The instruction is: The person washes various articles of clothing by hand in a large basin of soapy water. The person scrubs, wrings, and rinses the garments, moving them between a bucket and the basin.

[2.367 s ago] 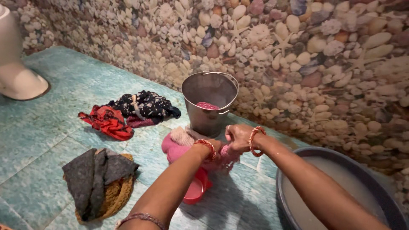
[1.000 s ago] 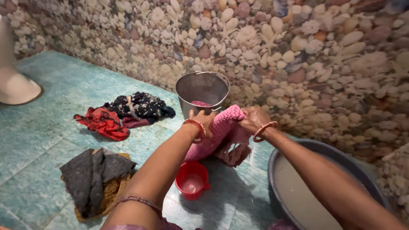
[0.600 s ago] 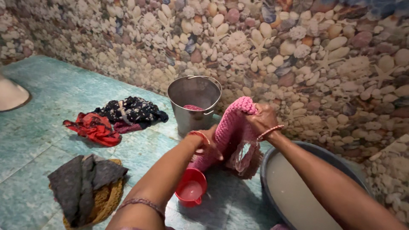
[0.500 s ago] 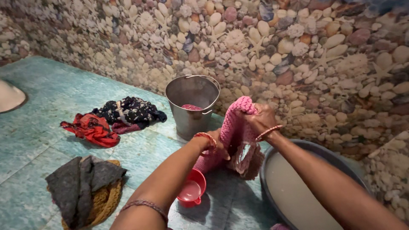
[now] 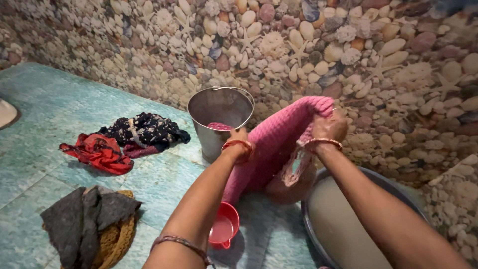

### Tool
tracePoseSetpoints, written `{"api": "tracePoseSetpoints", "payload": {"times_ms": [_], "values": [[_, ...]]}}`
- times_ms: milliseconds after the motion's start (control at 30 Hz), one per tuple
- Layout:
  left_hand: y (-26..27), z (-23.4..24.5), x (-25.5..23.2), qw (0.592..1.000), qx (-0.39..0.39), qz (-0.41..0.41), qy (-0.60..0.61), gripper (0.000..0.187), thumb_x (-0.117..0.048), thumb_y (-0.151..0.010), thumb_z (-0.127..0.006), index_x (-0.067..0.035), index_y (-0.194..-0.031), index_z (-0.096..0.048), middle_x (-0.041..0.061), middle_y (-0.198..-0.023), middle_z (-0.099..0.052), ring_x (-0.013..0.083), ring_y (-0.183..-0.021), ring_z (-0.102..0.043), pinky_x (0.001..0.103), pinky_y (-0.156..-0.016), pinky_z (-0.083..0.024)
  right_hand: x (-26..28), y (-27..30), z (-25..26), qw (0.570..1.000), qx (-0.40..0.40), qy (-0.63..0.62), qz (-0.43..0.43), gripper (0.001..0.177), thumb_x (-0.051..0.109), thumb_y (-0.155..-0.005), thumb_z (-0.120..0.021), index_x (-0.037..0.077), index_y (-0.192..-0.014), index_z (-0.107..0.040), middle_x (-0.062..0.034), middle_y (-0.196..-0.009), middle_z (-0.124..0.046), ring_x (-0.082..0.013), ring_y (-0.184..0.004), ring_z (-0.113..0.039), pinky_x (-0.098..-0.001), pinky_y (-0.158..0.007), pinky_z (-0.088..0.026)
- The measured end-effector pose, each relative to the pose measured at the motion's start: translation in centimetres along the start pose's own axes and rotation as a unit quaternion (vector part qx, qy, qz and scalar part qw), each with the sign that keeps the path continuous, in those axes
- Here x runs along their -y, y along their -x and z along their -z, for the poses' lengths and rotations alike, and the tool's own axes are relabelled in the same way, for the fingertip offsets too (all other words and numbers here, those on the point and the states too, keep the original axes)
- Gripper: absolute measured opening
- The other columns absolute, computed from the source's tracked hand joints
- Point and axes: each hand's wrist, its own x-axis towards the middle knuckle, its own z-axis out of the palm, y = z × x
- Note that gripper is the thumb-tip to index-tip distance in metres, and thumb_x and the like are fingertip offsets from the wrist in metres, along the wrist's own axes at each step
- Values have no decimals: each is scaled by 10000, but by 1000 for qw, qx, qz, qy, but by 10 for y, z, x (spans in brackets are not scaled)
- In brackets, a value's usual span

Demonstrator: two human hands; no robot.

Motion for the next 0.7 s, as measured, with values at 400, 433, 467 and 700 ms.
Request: {"api": "tracePoseSetpoints", "payload": {"times_ms": [400, 433, 467, 700], "values": [[-29, 7, 42, 880, -350, -268, 175, 568, 42, -706, -610, -44, -1267, -579, 243, -1261, -594, 477, -1124, -592, 498, -932, -507, 17, 18, -8, 988, 120, -98, -10, 318, 327, -861, -859, 27, -859, -752, -72, -793, -757, -167, -686, -645, -384, -689, -533], [-24, 9, 69, 912, -273, -292, 91, 579, 40, -717, -653, -47, -1285, -586, 278, -1300, -555, 487, -1149, -568, 507, -948, -495, 4, 24, -10, 973, 211, -88, -9, 310, 343, -791, -844, 62, -911, -792, -52, -798, -772, -145, -686, -664, -375, -678, -540], [-18, 9, 95, 931, -190, -311, 6, 591, 40, -728, -697, -51, -1303, -593, 312, -1339, -516, 496, -1175, -544, 516, -964, -482, -13, 34, -13, 952, 306, -18, -15, 385, 408, -762, -836, 50, -897, -792, -94, -777, -773, -195, -693, -691, -404, -691, -558], [34, 22, 169, 950, 119, -45, -284, 295, 40, -679, -777, -30, -963, -740, 204, -1077, -736, 357, -1076, -722, 440, -832, -621, -124, 163, -54, 717, 641, 245, 120, 709, 633, -723, -794, 23, -1075, -712, -250, -1032, -721, -400, -1007, -703, -478, -908, -539]]}}
